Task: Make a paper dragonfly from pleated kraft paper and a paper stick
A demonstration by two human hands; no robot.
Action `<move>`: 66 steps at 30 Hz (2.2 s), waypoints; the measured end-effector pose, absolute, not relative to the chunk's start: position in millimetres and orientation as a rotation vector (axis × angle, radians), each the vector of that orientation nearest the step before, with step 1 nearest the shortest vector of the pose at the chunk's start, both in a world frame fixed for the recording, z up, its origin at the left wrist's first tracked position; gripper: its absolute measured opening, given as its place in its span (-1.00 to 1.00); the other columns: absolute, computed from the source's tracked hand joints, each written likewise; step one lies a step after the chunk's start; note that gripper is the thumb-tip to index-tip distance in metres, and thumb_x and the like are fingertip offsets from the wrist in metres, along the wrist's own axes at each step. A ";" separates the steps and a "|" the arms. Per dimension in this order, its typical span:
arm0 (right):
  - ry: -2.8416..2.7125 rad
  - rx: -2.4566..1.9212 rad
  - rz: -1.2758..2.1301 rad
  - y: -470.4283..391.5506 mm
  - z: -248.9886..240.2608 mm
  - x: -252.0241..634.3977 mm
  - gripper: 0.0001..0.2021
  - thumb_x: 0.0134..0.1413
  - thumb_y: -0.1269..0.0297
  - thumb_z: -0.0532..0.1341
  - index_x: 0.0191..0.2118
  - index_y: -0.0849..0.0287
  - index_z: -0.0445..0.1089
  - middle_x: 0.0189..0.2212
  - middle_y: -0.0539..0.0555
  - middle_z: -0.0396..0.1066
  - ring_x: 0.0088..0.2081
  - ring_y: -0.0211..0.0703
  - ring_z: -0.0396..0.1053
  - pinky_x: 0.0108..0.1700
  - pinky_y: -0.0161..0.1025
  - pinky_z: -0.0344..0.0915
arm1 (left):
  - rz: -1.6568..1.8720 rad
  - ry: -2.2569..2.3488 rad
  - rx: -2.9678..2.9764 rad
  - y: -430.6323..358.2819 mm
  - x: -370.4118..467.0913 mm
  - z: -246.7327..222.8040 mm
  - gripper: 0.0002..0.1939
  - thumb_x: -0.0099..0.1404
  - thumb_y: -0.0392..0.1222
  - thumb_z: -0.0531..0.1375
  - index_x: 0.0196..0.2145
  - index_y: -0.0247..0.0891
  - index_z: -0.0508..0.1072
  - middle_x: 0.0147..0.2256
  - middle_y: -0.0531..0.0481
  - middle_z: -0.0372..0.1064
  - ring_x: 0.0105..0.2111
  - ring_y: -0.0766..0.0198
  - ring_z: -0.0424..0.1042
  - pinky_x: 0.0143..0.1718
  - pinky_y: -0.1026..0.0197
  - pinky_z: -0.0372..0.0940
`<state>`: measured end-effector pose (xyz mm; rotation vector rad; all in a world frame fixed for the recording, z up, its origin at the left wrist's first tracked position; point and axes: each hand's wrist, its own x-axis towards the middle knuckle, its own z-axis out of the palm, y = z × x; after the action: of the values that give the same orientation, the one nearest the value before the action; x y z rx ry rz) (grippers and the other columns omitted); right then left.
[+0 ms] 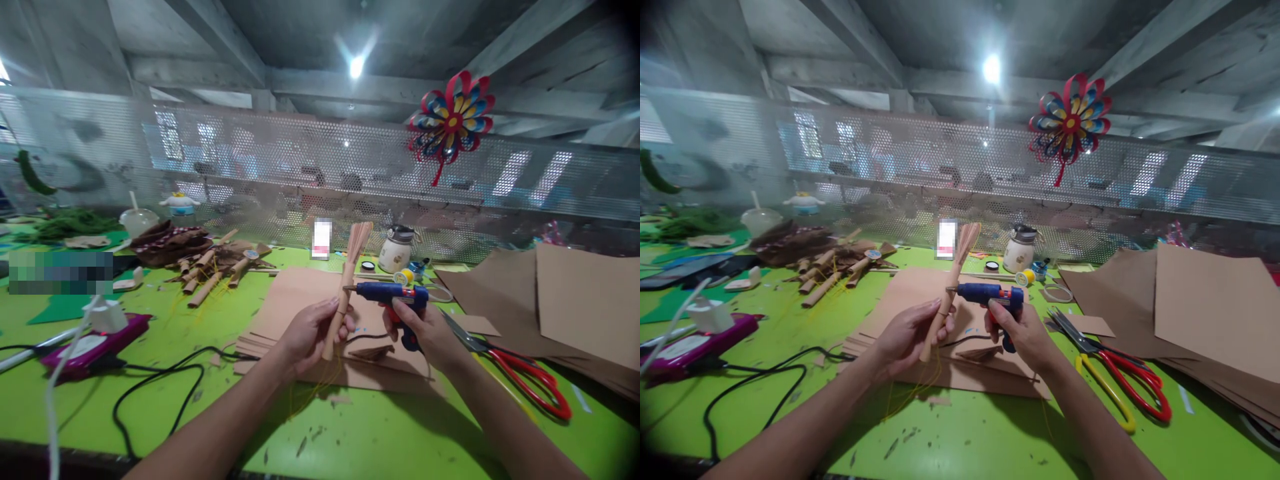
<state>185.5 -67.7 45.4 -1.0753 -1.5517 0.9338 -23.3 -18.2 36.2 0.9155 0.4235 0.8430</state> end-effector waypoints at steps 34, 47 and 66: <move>-1.714 -1.183 0.717 -71.1 56.4 182.8 -0.59 0.18 0.05 0.01 -0.57 0.22 0.24 -0.68 -0.03 0.18 -0.60 -0.32 0.15 -0.51 -0.32 0.12 | 0.862 0.462 0.959 -14.7 -24.7 32.8 -0.78 0.30 -0.22 0.02 -0.25 -0.45 0.35 -0.48 -0.11 0.34 -0.56 0.40 0.29 -0.56 0.41 0.16; -1.673 -1.158 0.773 -69.1 53.1 186.1 -0.60 0.19 0.06 0.03 -0.56 0.23 0.23 -0.65 -0.03 0.20 -0.58 -0.33 0.17 -0.49 -0.33 0.13 | 0.833 0.451 0.945 -15.5 -24.6 32.9 -0.79 0.30 -0.22 0.02 -0.28 -0.43 0.34 -0.48 -0.12 0.33 -0.56 0.40 0.29 -0.54 0.40 0.16; -1.651 -1.108 0.837 -67.8 50.2 183.5 -0.63 0.17 0.05 0.05 -0.51 0.24 0.26 -0.62 -0.01 0.24 -0.58 -0.32 0.19 -0.51 -0.33 0.15 | 0.817 0.449 0.909 -15.6 -24.7 35.1 -0.81 0.29 -0.23 0.04 -0.26 -0.43 0.35 -0.49 -0.12 0.35 -0.57 0.40 0.29 -0.56 0.41 0.16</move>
<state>183.5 -67.8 50.2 -1.1078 -1.6513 0.8367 -24.7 -15.6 35.1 0.9086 0.4494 0.8169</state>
